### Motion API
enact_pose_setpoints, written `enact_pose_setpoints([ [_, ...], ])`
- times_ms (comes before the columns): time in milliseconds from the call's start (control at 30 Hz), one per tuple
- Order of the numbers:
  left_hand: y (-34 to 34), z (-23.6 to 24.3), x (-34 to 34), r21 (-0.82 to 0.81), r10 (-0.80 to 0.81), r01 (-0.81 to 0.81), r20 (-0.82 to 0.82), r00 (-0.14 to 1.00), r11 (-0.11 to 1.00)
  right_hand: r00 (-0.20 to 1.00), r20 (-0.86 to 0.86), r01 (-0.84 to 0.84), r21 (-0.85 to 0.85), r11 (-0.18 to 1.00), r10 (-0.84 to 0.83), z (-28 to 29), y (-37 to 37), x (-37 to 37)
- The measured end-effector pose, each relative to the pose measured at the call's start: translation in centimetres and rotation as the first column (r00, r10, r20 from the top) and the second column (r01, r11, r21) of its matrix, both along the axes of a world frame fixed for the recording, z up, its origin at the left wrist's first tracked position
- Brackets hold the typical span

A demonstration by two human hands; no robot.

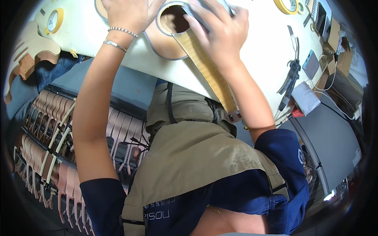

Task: The person sands the body of an acoustic guitar using a handheld electric sander and then hand-sands the edges with a sanding block. The person also uses a small tool to scrape or clean the edges around the soundhole.

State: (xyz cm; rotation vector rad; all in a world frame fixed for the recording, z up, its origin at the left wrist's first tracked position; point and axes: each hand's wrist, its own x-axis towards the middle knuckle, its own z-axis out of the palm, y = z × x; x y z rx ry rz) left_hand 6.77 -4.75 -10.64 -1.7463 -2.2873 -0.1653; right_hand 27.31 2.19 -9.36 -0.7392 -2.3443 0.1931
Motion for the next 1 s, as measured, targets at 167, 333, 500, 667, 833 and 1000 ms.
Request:
enact_pose_setpoints([
  [167, -0.1, -1.0, -0.1, -0.022, 0.051, -0.053, -0.073, 0.996, 0.998, 1.000, 0.017, -0.003, -0.087, 0.996, 0.005, -1.7, -1.6, 4.6],
  [333, 0.0, -0.7, 0.1, -0.047, 0.046, -0.049, -0.068, 0.997, 0.998, 0.998, 0.067, -0.013, -0.063, 0.998, 0.017, -0.5, -1.2, 3.5],
  [500, -0.7, -0.8, -0.4, -0.009, 0.043, -0.043, -0.058, 0.997, 0.999, 0.985, 0.170, 0.002, -0.259, 0.966, 0.043, 2.8, -2.9, 10.8],
  [667, 0.4, -0.6, -0.1, -0.003, 0.001, -0.002, -0.049, 0.999, 1.000, 0.999, -0.021, 0.044, 0.000, 0.999, -0.044, -1.1, -0.3, 1.0],
  [833, -0.9, -0.6, 0.0, 0.020, 0.001, -0.001, 0.001, 1.000, 1.000, 0.998, 0.047, -0.041, -0.119, 0.992, 0.047, -1.3, -2.8, 6.2],
  [1000, 0.1, -0.8, -0.1, 0.031, -0.007, 0.007, 0.010, 1.000, 0.999, 0.998, 0.060, -0.011, 0.001, 1.000, 0.011, 0.5, 0.2, -0.7],
])
